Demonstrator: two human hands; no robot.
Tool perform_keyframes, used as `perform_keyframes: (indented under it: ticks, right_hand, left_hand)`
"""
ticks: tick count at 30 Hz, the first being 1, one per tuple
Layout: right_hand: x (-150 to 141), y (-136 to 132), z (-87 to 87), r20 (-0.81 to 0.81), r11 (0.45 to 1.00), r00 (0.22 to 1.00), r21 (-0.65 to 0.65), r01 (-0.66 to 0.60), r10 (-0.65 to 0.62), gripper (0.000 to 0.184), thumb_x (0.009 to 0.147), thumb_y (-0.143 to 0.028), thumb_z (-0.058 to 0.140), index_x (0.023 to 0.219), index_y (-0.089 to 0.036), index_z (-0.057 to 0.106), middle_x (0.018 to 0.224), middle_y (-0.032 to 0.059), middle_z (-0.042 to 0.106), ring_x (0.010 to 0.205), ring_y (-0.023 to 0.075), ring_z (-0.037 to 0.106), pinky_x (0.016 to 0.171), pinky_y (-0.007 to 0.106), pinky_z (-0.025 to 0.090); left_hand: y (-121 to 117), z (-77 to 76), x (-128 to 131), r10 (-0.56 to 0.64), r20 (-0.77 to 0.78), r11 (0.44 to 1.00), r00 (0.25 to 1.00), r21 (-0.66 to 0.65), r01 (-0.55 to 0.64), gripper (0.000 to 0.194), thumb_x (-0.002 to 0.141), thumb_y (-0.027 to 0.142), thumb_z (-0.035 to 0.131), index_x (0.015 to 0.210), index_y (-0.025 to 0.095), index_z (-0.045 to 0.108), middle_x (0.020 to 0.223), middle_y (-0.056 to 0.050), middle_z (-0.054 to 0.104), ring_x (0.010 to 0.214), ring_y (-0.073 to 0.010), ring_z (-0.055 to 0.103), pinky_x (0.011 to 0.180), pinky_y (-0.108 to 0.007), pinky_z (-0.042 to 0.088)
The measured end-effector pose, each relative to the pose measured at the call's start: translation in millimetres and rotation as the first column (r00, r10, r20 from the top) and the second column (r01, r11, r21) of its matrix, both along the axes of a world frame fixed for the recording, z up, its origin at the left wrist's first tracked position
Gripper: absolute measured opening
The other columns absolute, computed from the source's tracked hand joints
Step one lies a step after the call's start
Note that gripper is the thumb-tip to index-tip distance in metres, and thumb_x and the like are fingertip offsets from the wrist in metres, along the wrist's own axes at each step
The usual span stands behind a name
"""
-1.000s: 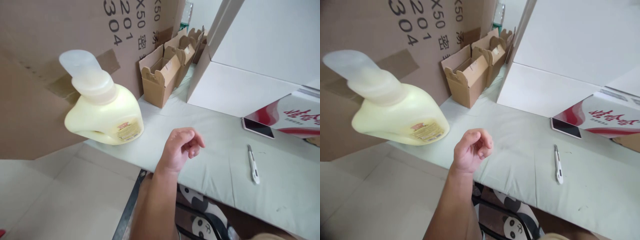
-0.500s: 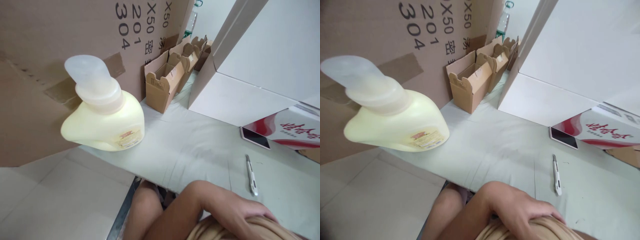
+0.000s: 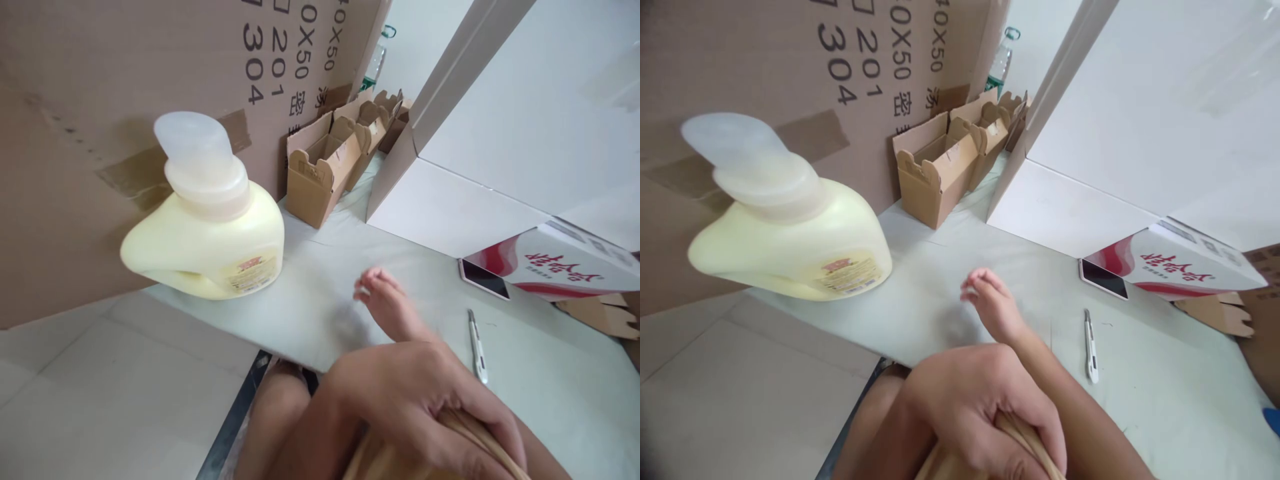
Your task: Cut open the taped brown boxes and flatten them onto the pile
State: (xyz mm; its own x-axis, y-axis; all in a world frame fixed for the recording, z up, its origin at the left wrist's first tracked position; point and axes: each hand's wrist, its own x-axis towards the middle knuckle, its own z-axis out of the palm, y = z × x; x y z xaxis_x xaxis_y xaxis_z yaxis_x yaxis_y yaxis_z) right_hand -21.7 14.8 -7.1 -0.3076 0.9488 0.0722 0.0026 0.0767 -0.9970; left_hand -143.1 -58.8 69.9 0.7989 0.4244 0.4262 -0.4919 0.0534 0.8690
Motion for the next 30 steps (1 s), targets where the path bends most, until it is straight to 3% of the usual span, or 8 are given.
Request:
perform_keyframes:
  ticks: [3, 8, 13, 16, 20, 25, 27, 30]
  right_hand:
    - [-39.8, 44.3, 10.5, 0.074, 0.984, 0.990, 0.140, 0.110, -0.121, 0.029, 0.091, -0.052, 0.068, 0.102, -0.025, 0.067, 0.136, 0.0081, 0.056, 0.100, 0.0193, 0.065, 0.081, 0.037, 0.061]
    - [-104.8, 113.4, 35.8, 0.256, 0.907, 0.956, 0.420, 0.023, -0.143, 0.037, 0.096, -0.057, 0.062, 0.115, -0.026, 0.069, 0.168, 0.0084, 0.026, 0.125, 0.0244, 0.062, 0.104, 0.044, 0.058]
    - [-117.9, 131.0, 38.9, 0.331, 0.853, 0.940, 0.511, -0.105, -0.082, 0.053, 0.097, -0.069, 0.054, 0.118, -0.023, 0.070, 0.156, 0.0114, 0.051, 0.148, 0.0285, 0.049, 0.126, 0.048, 0.042]
    - [-96.4, 115.7, 38.4, 0.222, 0.877, 0.970, 0.481, -0.018, -0.102, 0.062, 0.098, -0.075, 0.043, 0.123, -0.024, 0.068, 0.151, 0.0120, 0.056, 0.141, 0.0278, 0.057, 0.120, 0.048, 0.049]
    - [-33.0, 65.5, 48.4, 0.106, 0.920, 0.985, 0.384, 0.083, -0.133, 0.056, 0.098, -0.072, 0.049, 0.118, -0.026, 0.072, 0.147, 0.0118, 0.060, 0.122, 0.0263, 0.070, 0.101, 0.044, 0.062]
    - [67.1, -22.3, 63.5, 0.159, 0.852, 0.959, 0.508, 0.126, -0.237, 0.033, 0.105, -0.047, 0.055, 0.111, -0.027, 0.080, 0.127, 0.0091, 0.076, 0.122, 0.0273, 0.071, 0.103, 0.046, 0.060]
    - [99.6, -51.4, 63.8, 0.203, 0.833, 0.944, 0.541, 0.115, -0.262, 0.029, 0.106, -0.040, 0.054, 0.116, -0.028, 0.079, 0.128, 0.0088, 0.076, 0.114, 0.0265, 0.074, 0.092, 0.043, 0.063]
    - [134.7, -78.7, 59.2, 0.230, 0.832, 0.932, 0.543, 0.115, -0.280, 0.029, 0.104, -0.031, 0.056, 0.125, -0.028, 0.076, 0.139, 0.0102, 0.072, 0.097, 0.0238, 0.079, 0.084, 0.041, 0.065]
  left_hand:
    - [-5.2, -0.4, -3.4, 0.029, 0.133, 1.000, 0.991, -0.017, -0.027, 0.010, 0.089, 0.020, 0.072, 0.088, 0.014, 0.065, 0.086, -0.002, 0.066, 0.078, -0.0100, 0.062, 0.079, -0.017, 0.050]
    - [-6.9, -8.1, -4.5, 0.096, 0.185, 0.988, 0.978, -0.134, -0.072, 0.024, 0.083, 0.031, 0.084, 0.085, 0.014, 0.067, 0.078, -0.004, 0.069, 0.075, -0.0118, 0.064, 0.079, -0.018, 0.053]
    - [-6.6, -8.3, -2.0, 0.108, 0.197, 0.989, 0.974, -0.123, -0.085, 0.030, 0.081, 0.039, 0.087, 0.085, 0.015, 0.069, 0.077, -0.005, 0.072, 0.070, -0.0112, 0.064, 0.075, -0.017, 0.053]
    - [-9.2, -3.9, -0.4, 0.137, 0.151, 0.987, 0.979, -0.109, -0.121, 0.032, 0.082, 0.042, 0.086, 0.083, 0.015, 0.069, 0.076, -0.004, 0.072, 0.066, -0.0098, 0.061, 0.073, -0.017, 0.052]
    - [-16.3, 0.4, 4.8, 0.137, 0.058, 0.990, 0.989, -0.047, -0.134, 0.032, 0.085, 0.044, 0.083, 0.081, 0.015, 0.070, 0.078, -0.004, 0.072, 0.067, -0.0093, 0.061, 0.069, -0.017, 0.048]
    - [-20.5, 5.0, 39.4, 0.041, -0.111, 0.999, 0.993, 0.038, -0.036, 0.033, 0.090, 0.048, 0.076, 0.084, 0.017, 0.069, 0.081, -0.001, 0.071, 0.071, -0.0091, 0.062, 0.069, -0.019, 0.046]
    - [-20.0, 7.7, 64.0, -0.008, -0.270, 0.995, 0.963, 0.091, 0.034, 0.029, 0.092, 0.046, 0.073, 0.085, 0.019, 0.068, 0.079, 0.002, 0.067, 0.069, -0.0083, 0.057, 0.067, -0.021, 0.043]
    - [-18.4, 12.1, 101.7, -0.002, -0.569, 0.963, 0.822, 0.221, 0.155, 0.025, 0.095, 0.045, 0.067, 0.086, 0.022, 0.067, 0.072, 0.004, 0.059, 0.065, -0.0104, 0.050, 0.060, -0.025, 0.036]
